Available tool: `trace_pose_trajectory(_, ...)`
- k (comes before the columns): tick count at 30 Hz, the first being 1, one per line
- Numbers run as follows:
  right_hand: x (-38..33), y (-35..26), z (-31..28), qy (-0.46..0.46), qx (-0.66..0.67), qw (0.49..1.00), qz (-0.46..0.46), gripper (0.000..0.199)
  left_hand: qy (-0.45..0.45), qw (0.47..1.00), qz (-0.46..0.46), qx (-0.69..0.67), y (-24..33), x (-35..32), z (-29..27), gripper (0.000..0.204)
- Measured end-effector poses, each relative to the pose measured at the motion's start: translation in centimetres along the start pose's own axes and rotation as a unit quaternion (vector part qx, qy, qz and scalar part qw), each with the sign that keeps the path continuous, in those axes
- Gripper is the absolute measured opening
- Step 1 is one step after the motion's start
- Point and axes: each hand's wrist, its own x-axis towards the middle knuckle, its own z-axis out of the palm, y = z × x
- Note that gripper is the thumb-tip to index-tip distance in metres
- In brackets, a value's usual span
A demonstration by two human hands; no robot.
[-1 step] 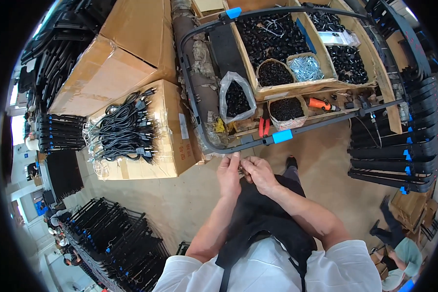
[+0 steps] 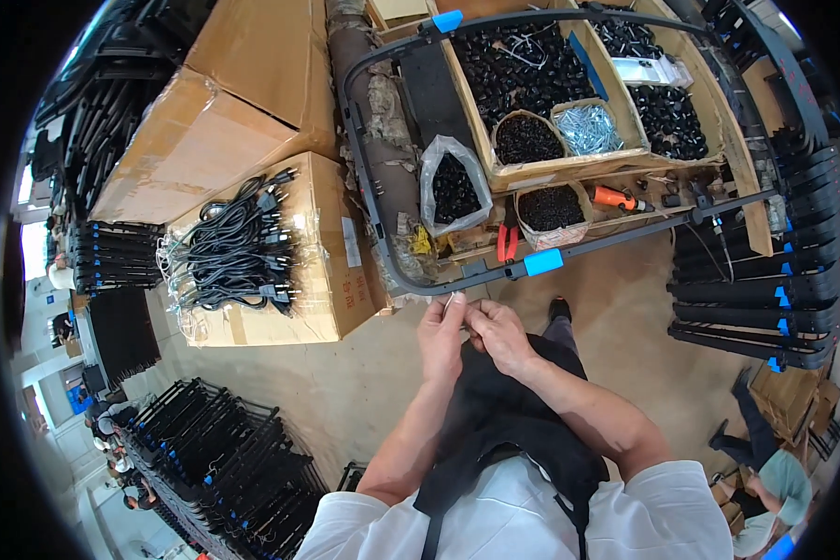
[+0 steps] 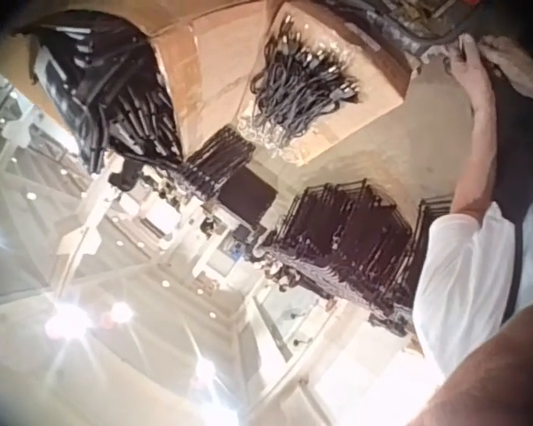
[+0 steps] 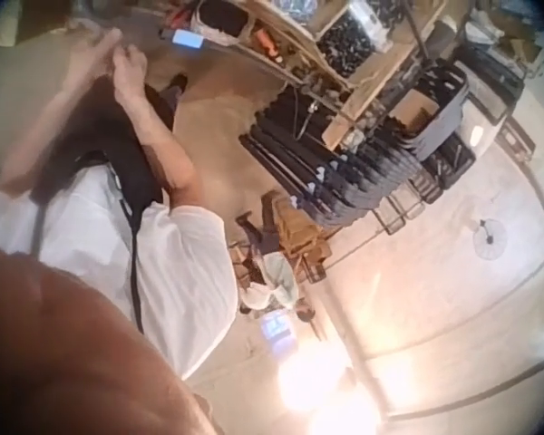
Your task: Assembling components of metal frames by connecting bars, attaching plastic housing, and securing parts with a power screwdriver.
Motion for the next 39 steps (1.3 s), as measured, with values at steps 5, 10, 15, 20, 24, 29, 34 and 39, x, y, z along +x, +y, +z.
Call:
trace_pose_trajectory(5, -0.3, -1.0, 0.5, 0.009, -0.034, 0.999, -0.029, 0.023, -0.046, 0.992, -0.043, -0.109, -1.1, 0.3, -0.7, 0.015)
trace_pose_trajectory(10, -0.3, -1.8, -0.1, 0.012, -0.078, 0.996, -0.030, 0.022, -0.007, 0.978, -0.097, -0.182, -1.1, -0.1, 0.4, 0.015)
trace_pose_trajectory(15, 1.1, -1.9, 0.4, -0.003, -0.015, 1.000, -0.003, 0.019, 0.035, 0.989, 0.105, 0.097, -2.2, 0.3, -1.8, 0.024)
trace_pose_trajectory(20, 1.5, -2.9, 1.1, -0.021, 0.110, 0.991, 0.075, 0.020, 0.011, 0.941, 0.150, 0.303, -3.5, -3.1, -6.4, 0.037)
trace_pose_trajectory(24, 1.0, -3.2, 1.5, -0.051, 0.172, 0.980, 0.092, 0.019, -0.226, 0.895, 0.198, 0.329, -5.4, -2.3, -7.2, 0.021)
trace_pose_trajectory(29, -0.9, -3.7, -0.3, 0.079, -0.011, 0.996, 0.039, 0.026, -0.204, 0.956, 0.052, 0.206, -6.2, -2.7, -6.9, 0.038)
trace_pose_trajectory(34, -4.4, -12.2, 3.1, 0.058, -0.508, 0.824, -0.244, 0.027, -0.186, 0.967, 0.016, 0.176, -6.3, -1.2, -7.2, 0.041)
trace_pose_trajectory(39, 7.9, -14.0, 3.2, -0.118, -0.752, 0.648, -0.040, 0.047, -0.223, 0.966, -0.037, 0.123, -5.4, -1.4, -6.8, 0.040)
